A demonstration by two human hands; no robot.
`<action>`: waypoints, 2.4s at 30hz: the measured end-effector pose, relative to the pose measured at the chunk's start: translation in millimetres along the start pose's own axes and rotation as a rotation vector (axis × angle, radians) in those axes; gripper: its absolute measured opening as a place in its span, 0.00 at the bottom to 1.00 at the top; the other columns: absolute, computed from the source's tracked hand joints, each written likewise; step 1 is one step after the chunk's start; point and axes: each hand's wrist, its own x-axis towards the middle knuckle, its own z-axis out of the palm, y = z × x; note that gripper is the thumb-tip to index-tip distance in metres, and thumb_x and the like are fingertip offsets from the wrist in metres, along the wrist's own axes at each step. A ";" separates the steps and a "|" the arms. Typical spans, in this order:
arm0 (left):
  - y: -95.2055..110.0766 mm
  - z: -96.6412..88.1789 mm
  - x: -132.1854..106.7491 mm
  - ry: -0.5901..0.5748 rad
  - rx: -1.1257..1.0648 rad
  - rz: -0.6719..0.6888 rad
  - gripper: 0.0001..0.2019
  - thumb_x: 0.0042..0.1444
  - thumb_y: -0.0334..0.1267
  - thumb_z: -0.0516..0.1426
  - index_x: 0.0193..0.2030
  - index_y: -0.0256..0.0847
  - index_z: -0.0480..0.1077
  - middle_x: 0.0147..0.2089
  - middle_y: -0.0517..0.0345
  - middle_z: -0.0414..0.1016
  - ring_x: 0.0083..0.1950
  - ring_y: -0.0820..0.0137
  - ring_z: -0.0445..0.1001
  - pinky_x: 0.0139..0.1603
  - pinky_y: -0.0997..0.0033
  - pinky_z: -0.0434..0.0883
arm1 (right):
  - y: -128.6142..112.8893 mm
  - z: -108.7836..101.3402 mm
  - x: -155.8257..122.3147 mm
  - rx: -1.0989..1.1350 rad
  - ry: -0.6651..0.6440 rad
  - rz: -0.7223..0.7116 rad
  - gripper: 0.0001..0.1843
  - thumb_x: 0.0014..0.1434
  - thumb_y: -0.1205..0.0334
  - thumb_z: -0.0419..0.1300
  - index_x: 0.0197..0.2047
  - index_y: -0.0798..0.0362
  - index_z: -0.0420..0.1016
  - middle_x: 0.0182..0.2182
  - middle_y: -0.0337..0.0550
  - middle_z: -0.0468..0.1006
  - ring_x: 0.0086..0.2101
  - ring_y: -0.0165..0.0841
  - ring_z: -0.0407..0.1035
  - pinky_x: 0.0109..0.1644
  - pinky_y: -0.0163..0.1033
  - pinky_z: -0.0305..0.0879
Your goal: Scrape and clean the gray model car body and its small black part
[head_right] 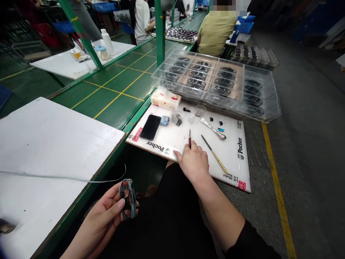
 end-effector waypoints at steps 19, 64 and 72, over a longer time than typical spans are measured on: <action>-13.2 1.0 1.9 -0.031 0.053 -0.048 0.32 0.62 0.45 0.80 0.72 0.49 0.83 0.67 0.43 0.84 0.52 0.58 0.87 0.48 0.62 0.87 | 67.7 4.3 8.4 0.252 0.034 0.198 0.24 0.78 0.57 0.60 0.70 0.52 0.84 0.51 0.48 0.91 0.53 0.46 0.83 0.58 0.44 0.74; -14.0 28.8 15.0 -0.170 -0.011 -0.038 0.21 0.59 0.41 0.82 0.56 0.39 0.87 0.46 0.55 0.80 0.37 0.72 0.81 0.41 0.70 0.86 | 122.9 21.1 -44.2 0.341 0.489 0.207 0.17 0.75 0.52 0.60 0.52 0.56 0.85 0.52 0.65 0.85 0.48 0.52 0.77 0.60 0.58 0.73; -9.2 30.2 0.5 -0.188 0.012 -0.039 0.21 0.57 0.41 0.83 0.53 0.36 0.86 0.42 0.58 0.81 0.32 0.71 0.85 0.36 0.72 0.87 | -21.9 -1.7 -112.2 1.390 -0.600 -0.282 0.25 0.72 0.34 0.74 0.48 0.50 0.88 0.39 0.43 0.86 0.37 0.35 0.76 0.43 0.40 0.75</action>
